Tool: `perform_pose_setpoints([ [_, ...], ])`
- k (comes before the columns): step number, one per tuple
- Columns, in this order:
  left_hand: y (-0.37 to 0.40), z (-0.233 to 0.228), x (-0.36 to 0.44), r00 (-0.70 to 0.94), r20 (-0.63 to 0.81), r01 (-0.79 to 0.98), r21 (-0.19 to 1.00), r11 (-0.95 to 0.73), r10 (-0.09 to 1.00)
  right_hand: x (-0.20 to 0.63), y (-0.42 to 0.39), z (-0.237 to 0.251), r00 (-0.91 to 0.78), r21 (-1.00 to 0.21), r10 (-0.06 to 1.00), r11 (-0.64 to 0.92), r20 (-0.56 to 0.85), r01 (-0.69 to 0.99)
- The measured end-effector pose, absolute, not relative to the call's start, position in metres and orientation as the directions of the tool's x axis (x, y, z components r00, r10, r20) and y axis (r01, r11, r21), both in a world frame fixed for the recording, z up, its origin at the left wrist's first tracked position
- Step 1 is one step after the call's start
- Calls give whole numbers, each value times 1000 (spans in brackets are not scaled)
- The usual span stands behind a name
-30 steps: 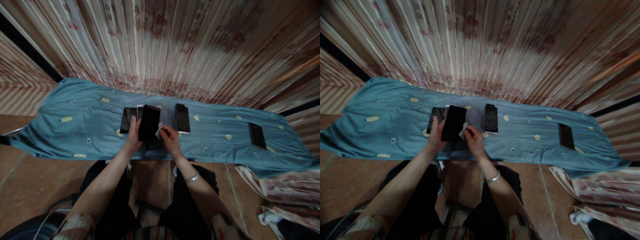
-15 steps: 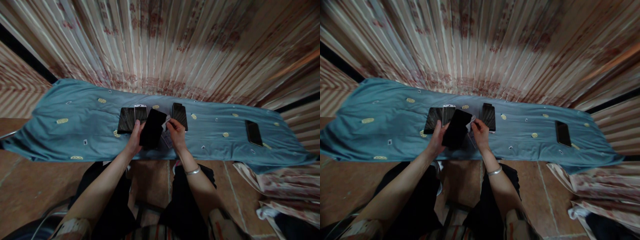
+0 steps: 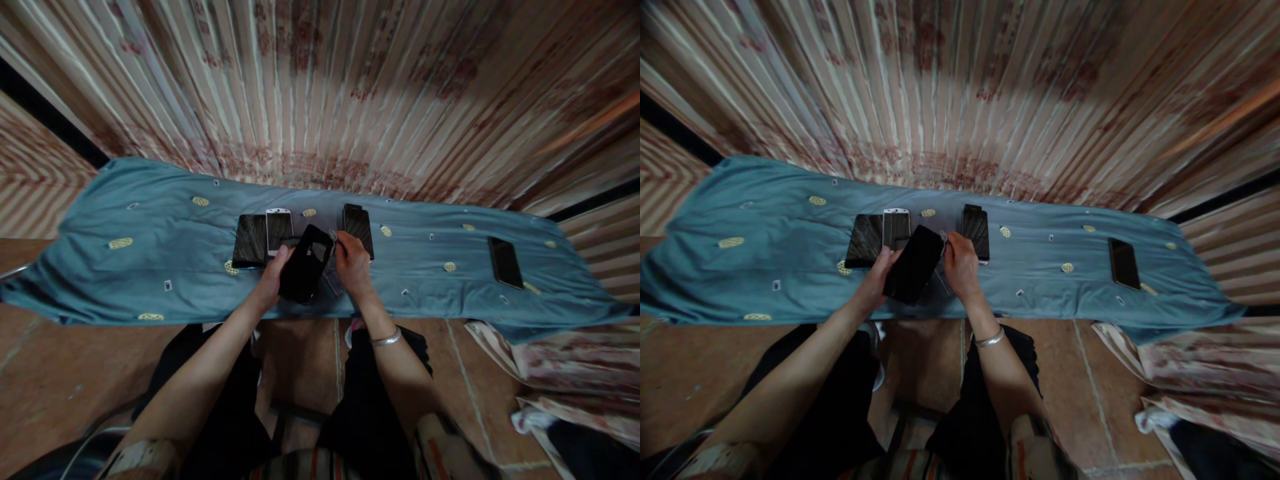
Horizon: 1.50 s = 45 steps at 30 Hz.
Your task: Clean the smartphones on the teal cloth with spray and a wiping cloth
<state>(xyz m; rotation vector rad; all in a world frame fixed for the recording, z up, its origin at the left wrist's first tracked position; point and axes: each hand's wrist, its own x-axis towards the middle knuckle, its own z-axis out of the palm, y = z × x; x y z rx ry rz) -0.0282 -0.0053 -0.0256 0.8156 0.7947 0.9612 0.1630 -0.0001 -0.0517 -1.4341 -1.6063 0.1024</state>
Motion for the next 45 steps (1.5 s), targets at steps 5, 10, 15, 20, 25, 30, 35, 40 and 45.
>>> perform_pose_setpoints([
  [5, -7, -35, -29, 395, -263, -315, 862, 398, 880, 162, -1, -49, 25, -526, 812, 355, 584, 773],
  [10, -10, -45, -27, 437, -313, -251, 858, 449, 843, 156, -2, -47, -13, -506, 799, 393, 601, 768],
  [15, -10, -46, -28, 437, -319, -192, 880, 434, 841, 153, -6, -43, -84, -419, 804, 393, 589, 819],
  [20, -9, -47, -28, 420, -278, -147, 919, 367, 864, 143, -15, -40, -177, -307, 809, 401, 560, 863],
  [25, -7, -50, -25, 362, -187, -184, 946, 267, 913, 129, -23, -40, -260, -283, 810, 455, 526, 845],
  [30, -6, -48, -24, 398, -216, -128, 949, 287, 892, 137, -19, -36, -233, -288, 840, 408, 490, 866],
  [35, -7, -53, -26, 417, -239, -146, 934, 325, 877, 140, -18, -38, -224, -246, 801, 416, 555, 876],
  [40, -4, -61, -28, 368, -197, -158, 950, 269, 909, 126, -25, -42, -287, -217, 771, 477, 569, 852],
  [45, -5, -57, -28, 406, -212, -165, 940, 300, 889, 135, -20, -39, -247, -270, 800, 448, 547, 852],
])
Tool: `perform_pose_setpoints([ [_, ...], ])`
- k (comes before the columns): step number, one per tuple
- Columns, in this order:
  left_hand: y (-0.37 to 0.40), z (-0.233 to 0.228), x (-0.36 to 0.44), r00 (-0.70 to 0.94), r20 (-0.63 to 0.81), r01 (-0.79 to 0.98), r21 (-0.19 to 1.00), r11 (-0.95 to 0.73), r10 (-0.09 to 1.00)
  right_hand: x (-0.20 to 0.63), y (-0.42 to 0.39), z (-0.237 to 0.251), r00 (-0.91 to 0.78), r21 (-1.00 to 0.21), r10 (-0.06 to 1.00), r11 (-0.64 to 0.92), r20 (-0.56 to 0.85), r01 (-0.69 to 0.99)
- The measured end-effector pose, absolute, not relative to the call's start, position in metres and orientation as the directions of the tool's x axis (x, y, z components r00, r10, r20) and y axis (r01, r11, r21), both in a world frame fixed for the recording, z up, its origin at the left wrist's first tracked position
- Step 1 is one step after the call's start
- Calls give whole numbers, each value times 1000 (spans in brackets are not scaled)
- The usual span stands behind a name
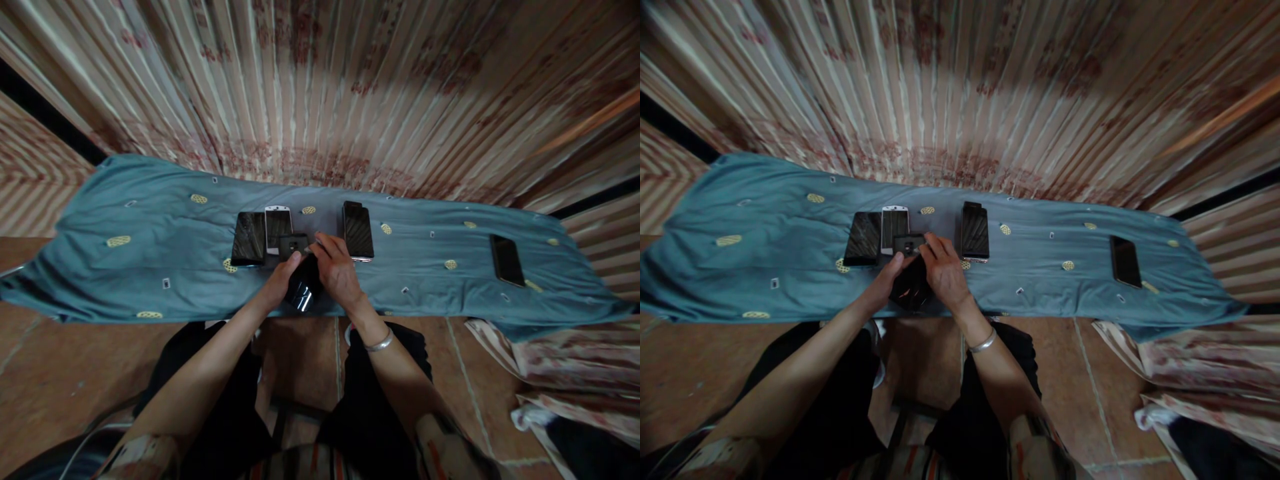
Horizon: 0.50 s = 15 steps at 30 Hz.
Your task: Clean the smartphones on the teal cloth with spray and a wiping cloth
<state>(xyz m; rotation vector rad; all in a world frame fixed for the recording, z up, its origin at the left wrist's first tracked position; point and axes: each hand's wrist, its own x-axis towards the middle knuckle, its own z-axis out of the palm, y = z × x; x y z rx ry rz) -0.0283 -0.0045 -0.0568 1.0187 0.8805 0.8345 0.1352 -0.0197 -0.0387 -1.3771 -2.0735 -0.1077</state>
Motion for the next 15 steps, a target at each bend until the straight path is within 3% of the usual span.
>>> perform_pose_setpoints([
  [4, -8, -47, -25, 430, -283, -172, 906, 386, 857, 147, -12, -38, -156, -353, 825, 393, 543, 849],
  [9, -11, -29, -23, 452, -264, -272, 869, 414, 852, 155, -5, -42, -32, -491, 823, 370, 568, 789],
  [15, -9, -21, -29, 500, -298, -263, 842, 470, 813, 167, -2, -45, 71, -671, 872, 319, 485, 669],
])
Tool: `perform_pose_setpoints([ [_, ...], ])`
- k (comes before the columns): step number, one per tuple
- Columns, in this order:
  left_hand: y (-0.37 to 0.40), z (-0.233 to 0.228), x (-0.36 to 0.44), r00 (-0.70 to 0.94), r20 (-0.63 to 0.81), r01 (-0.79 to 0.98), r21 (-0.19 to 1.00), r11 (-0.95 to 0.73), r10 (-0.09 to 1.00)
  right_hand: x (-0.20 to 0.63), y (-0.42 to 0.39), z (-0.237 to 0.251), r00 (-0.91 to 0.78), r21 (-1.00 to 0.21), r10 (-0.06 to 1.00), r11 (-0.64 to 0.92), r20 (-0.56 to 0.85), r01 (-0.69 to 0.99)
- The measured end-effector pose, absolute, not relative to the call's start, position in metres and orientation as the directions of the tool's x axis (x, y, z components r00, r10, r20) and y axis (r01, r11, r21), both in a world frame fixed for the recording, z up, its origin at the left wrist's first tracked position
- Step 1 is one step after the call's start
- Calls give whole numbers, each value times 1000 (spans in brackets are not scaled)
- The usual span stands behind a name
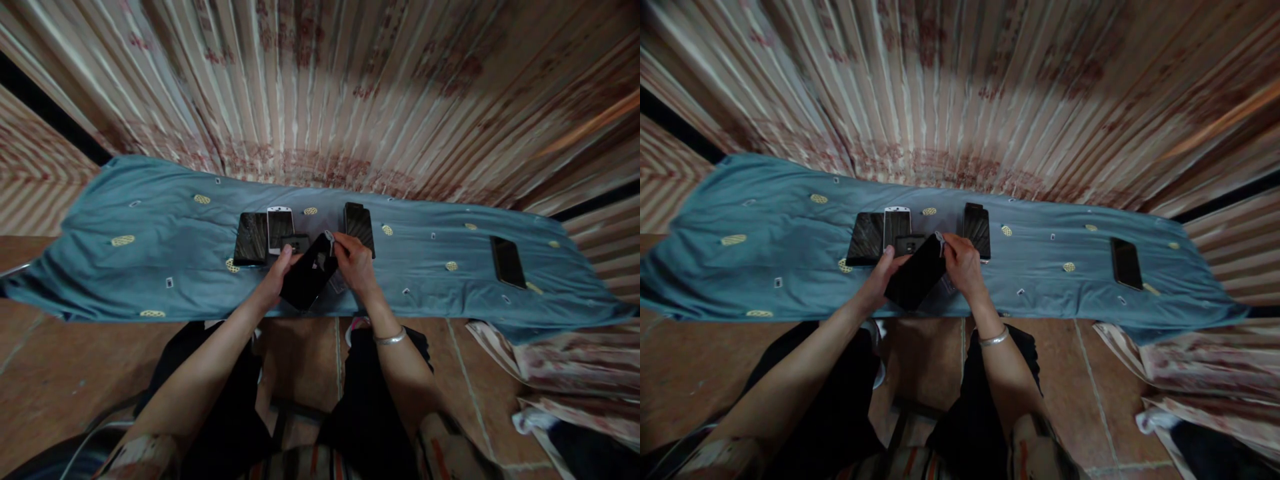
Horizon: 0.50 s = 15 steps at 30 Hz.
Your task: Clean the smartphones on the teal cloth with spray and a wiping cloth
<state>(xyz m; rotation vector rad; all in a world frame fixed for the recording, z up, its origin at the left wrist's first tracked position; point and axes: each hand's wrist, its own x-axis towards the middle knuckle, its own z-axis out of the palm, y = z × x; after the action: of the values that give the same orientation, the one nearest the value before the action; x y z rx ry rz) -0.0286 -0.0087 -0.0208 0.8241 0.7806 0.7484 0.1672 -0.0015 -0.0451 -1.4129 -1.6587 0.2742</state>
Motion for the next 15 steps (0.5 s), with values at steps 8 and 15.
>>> perform_pose_setpoints([
  [8, -6, -19, -28, 515, -246, -322, 832, 451, 821, 178, 7, -52, 311, -955, 919, 171, 244, 243],
  [15, -4, -21, -18, 399, -255, -440, 790, 427, 881, 158, 3, -55, 311, -967, 950, 48, -33, -249],
])
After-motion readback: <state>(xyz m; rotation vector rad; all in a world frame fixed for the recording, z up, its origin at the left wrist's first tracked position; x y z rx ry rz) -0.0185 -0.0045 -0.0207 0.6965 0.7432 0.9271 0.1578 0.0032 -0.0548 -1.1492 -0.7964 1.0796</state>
